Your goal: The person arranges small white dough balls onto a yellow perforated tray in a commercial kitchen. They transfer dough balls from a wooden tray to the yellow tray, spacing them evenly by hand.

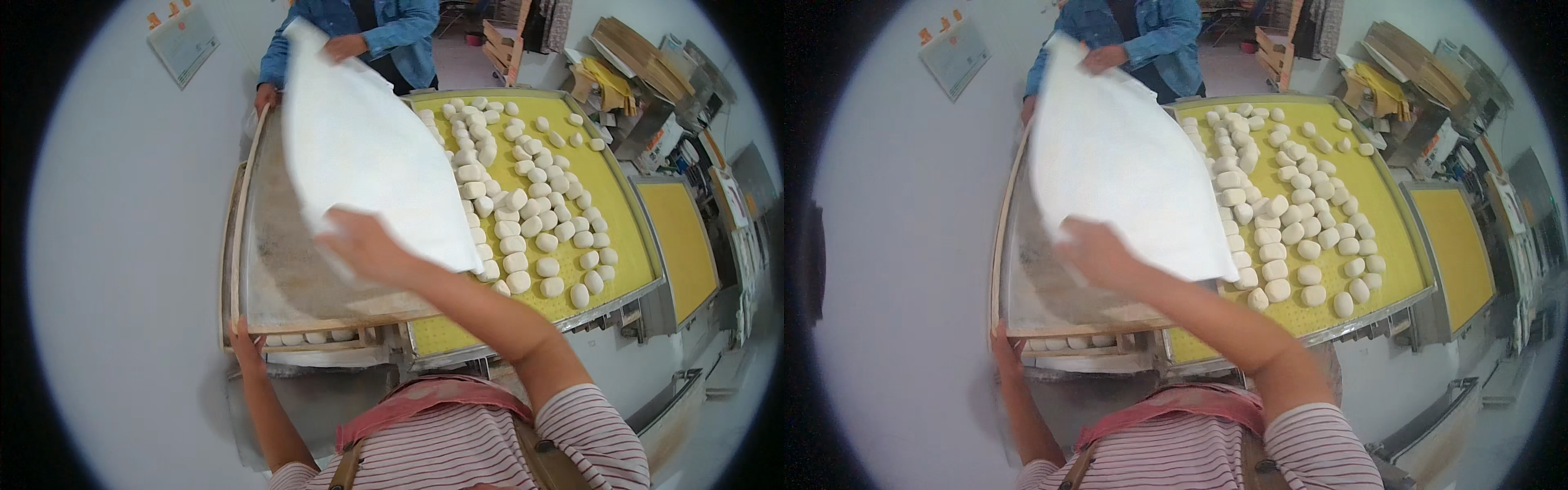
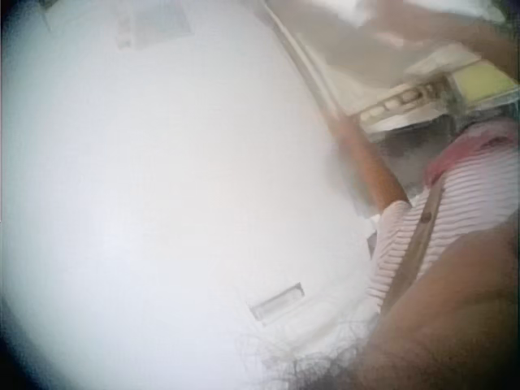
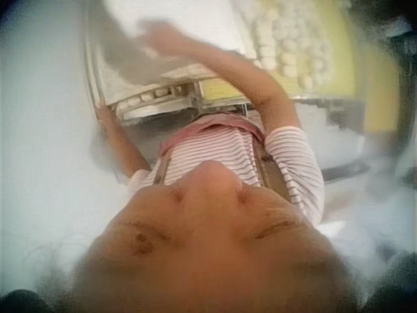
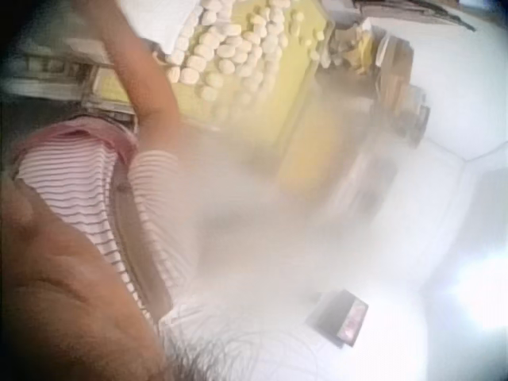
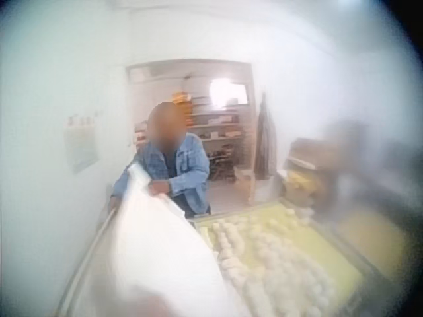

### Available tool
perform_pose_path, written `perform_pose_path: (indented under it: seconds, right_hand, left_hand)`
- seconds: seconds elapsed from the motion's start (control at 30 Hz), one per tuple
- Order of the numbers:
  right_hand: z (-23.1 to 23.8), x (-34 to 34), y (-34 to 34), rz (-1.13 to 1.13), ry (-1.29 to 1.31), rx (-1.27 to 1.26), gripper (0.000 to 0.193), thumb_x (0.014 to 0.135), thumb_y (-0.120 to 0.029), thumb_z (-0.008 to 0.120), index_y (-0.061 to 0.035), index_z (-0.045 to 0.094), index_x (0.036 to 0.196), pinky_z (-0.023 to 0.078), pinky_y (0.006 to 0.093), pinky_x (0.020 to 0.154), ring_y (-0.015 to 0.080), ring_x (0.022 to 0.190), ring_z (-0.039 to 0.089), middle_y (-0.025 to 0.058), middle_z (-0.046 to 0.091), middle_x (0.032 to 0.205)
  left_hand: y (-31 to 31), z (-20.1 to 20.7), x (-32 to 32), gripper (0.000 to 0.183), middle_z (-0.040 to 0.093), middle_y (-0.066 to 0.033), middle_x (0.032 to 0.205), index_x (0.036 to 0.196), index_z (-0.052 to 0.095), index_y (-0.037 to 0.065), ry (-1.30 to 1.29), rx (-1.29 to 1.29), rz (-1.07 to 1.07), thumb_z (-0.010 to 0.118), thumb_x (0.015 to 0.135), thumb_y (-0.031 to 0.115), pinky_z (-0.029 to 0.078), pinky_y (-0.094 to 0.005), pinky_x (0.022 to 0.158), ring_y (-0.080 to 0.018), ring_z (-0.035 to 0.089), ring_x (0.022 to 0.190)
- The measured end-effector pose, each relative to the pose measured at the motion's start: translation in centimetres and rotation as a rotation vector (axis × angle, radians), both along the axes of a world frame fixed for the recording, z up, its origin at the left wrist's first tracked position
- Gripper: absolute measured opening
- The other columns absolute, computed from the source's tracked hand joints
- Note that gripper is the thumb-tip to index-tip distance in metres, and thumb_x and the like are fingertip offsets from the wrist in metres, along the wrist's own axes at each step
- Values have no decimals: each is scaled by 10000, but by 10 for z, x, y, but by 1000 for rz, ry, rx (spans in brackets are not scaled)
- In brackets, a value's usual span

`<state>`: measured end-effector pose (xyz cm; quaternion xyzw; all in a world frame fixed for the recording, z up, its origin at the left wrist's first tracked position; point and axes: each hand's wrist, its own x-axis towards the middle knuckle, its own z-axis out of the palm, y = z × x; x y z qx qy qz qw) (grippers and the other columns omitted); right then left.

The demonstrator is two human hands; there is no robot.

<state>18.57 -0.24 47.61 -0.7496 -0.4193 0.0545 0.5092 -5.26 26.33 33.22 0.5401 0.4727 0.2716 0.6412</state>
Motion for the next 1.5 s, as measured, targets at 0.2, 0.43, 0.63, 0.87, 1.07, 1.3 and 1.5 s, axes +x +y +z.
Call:
perform_pose_path:
  seconds: [0.2, 0.43, 0.63, 0.87, 1.07, 1.3, 1.5]
  right_hand:
    - [-62, -45, 65, 434, 213, -32, 516, 925, -280, 621, -22, 482, 1350, 447, 411, 1008, 354, 1166, 576, 205, 600, 1251]
    - [-172, -1, -36, -294, -204, -804, 630, 897, -477, 593, -99, 475, 1386, 317, 525, 1095, 318, 1363, 369, 152, 403, 1459]
    - [-189, 2, -32, 74, 40, -770, 596, 906, -429, 579, -98, 474, 1390, 347, 480, 1082, 325, 1346, 398, 170, 440, 1436]
    - [-168, 22, -95, -344, -177, -140, 504, 837, -88, 690, -15, 520, 1306, 348, 441, 1104, 378, 1301, 451, 214, 485, 1398]
    - [-44, 2, -250, -907, -694, -88, 482, 925, -50, 567, 18, 435, 1384, 278, 438, 1130, 358, 1361, 385, 213, 444, 1426]
    - [-122, -36, -393, -1054, -299, -365, 467, 932, -84, 585, 23, 444, 1364, 297, 446, 1116, 365, 1328, 404, 227, 447, 1398]
    - [-206, -72, -477, -993, -9, -461, 541, 855, -98, 680, 21, 452, 1331, 313, 452, 1108, 395, 1297, 416, 240, 454, 1369]
  left_hand:
    - [32, -37, -15, 772, 483, -98, 1321, 1488, 292, 166, -20, -76, -49, 653, 881, 478, 494, -388, 865, -250, 558, 1062]
    - [34, -68, -29, 710, 533, -72, 1252, 1474, 324, 174, 4, -117, -78, 610, 910, 495, 495, -390, 815, -238, 583, 989]
    - [0, -45, -25, 684, 570, -76, 1183, 1496, 317, 161, -64, -85, -130, 569, 941, 473, 479, -332, 754, -194, 584, 928]
    - [-6, 12, 21, 767, 561, -86, 1173, 1484, 329, 80, -107, 25, -131, 575, 914, 529, 443, -310, 703, -173, 537, 890]
    - [-39, 106, 106, 686, 521, -122, 1314, 1501, 303, 62, -443, 139, -464, 484, 980, 469, 460, -347, 901, -208, 570, 1093]
    - [-117, 132, 174, 641, 421, -161, 1457, 1528, 245, 55, -450, 435, -556, 535, 988, 241, 428, -369, 1009, -240, 532, 1200]
    - [-247, 11, 162, 676, 319, -191, 1521, 1483, 324, 21, 119, 550, -1004, 639, 923, 235, 408, -410, 1053, -312, 404, 1349]
